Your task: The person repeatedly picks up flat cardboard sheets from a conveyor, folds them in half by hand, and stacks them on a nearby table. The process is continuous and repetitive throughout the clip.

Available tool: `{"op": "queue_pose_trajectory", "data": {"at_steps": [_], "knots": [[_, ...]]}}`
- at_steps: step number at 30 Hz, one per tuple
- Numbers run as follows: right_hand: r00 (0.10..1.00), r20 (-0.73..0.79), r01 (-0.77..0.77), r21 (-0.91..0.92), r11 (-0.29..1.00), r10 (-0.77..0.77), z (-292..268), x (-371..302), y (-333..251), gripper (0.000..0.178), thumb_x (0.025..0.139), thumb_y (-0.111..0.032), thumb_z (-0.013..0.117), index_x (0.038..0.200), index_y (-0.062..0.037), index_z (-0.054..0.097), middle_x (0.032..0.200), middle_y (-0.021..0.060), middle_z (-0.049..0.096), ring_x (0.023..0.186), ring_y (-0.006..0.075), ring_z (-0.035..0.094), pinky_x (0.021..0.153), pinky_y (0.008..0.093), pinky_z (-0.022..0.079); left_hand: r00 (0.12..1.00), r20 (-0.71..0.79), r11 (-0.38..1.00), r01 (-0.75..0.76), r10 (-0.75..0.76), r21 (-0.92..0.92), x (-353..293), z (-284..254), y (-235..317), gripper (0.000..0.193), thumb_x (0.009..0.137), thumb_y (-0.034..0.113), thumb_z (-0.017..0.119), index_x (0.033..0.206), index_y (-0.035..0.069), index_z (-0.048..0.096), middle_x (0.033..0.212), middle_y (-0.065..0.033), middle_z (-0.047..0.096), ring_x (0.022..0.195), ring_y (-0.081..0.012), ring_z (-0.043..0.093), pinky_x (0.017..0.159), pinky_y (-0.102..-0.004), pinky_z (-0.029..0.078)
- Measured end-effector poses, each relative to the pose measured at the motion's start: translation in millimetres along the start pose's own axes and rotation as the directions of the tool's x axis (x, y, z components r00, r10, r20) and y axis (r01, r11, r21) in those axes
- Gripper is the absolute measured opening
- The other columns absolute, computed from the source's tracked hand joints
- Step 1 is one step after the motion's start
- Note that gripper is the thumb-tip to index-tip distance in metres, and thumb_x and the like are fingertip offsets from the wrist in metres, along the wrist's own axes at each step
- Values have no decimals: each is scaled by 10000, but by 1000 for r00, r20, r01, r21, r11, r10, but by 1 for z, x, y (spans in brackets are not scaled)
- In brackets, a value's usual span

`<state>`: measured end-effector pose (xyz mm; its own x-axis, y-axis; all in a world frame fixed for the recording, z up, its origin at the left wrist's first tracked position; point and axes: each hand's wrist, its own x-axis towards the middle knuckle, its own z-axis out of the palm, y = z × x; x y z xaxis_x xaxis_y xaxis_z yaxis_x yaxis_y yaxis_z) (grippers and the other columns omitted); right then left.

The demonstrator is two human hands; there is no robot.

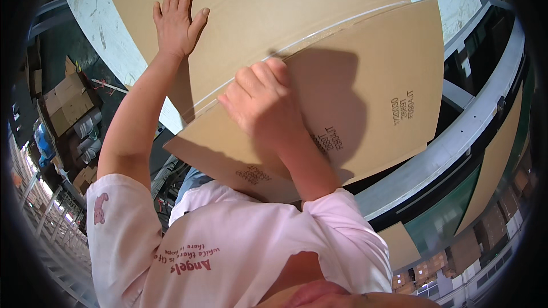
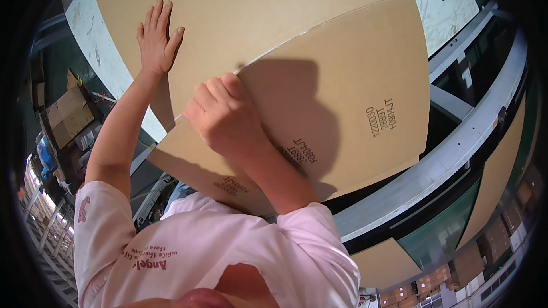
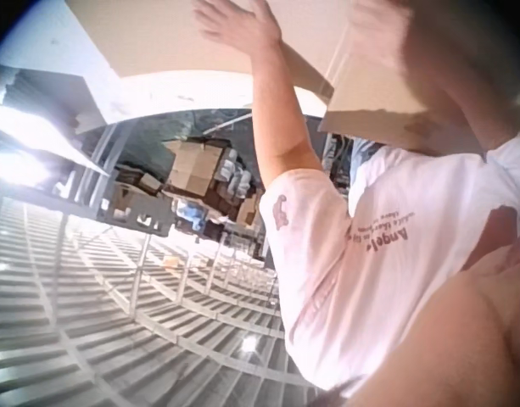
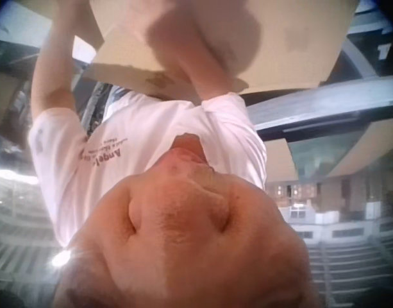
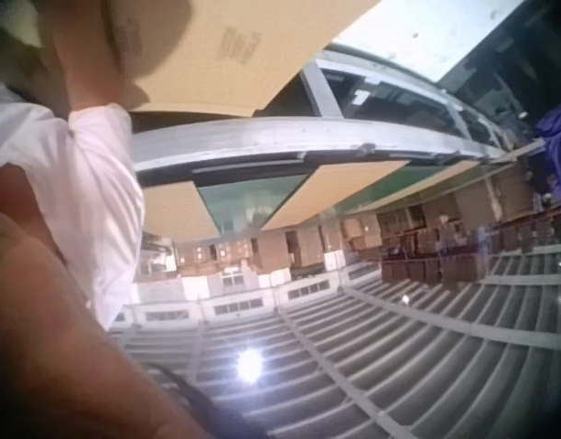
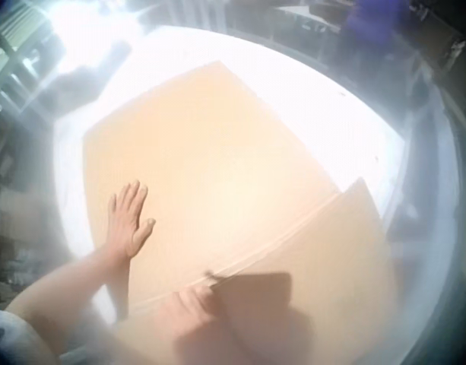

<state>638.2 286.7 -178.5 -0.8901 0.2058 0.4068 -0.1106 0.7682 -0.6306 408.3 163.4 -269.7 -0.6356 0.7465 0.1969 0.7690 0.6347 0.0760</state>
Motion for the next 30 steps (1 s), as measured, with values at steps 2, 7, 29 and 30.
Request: {"op": "queue_pose_trajectory", "data": {"at_steps": [2,7,29,30], "knots": [[984,-175,-36,15,999,38,11,-7,0,70,726,-90,661,781,-65,624,790,80,560,797,259,548,774,397,459,1000,2,1000,-5,5,25,-1,1,-1,677,893,527,471,1479,216,335,1558,-57,272,1444,-281,206,1138,-555,100],[947,-294,-116,60,991,129,36,-24,8,138,755,-62,623,889,-30,636,880,106,614,837,282,584,734,382,502,1000,7,1000,-19,19,-8,1,-1,3,673,898,533,455,1480,218,331,1561,-55,265,1446,-279,196,1141,-552,87],[871,-15,-491,20,871,492,76,-49,4,67,722,-97,574,685,-97,518,767,61,529,827,270,494,770,483,343,1000,-22,999,-19,18,-39,1,5,-1,686,894,552,468,1469,197,349,1558,-75,269,1447,-284,199,1125,-596,94],[837,18,-547,82,833,547,86,-57,-14,36,725,-112,584,721,-91,555,808,72,549,874,279,504,798,499,351,1000,-11,999,-16,16,-34,0,7,-2,692,892,558,466,1469,194,348,1557,-78,269,1446,-286,199,1121,-604,94]]}}
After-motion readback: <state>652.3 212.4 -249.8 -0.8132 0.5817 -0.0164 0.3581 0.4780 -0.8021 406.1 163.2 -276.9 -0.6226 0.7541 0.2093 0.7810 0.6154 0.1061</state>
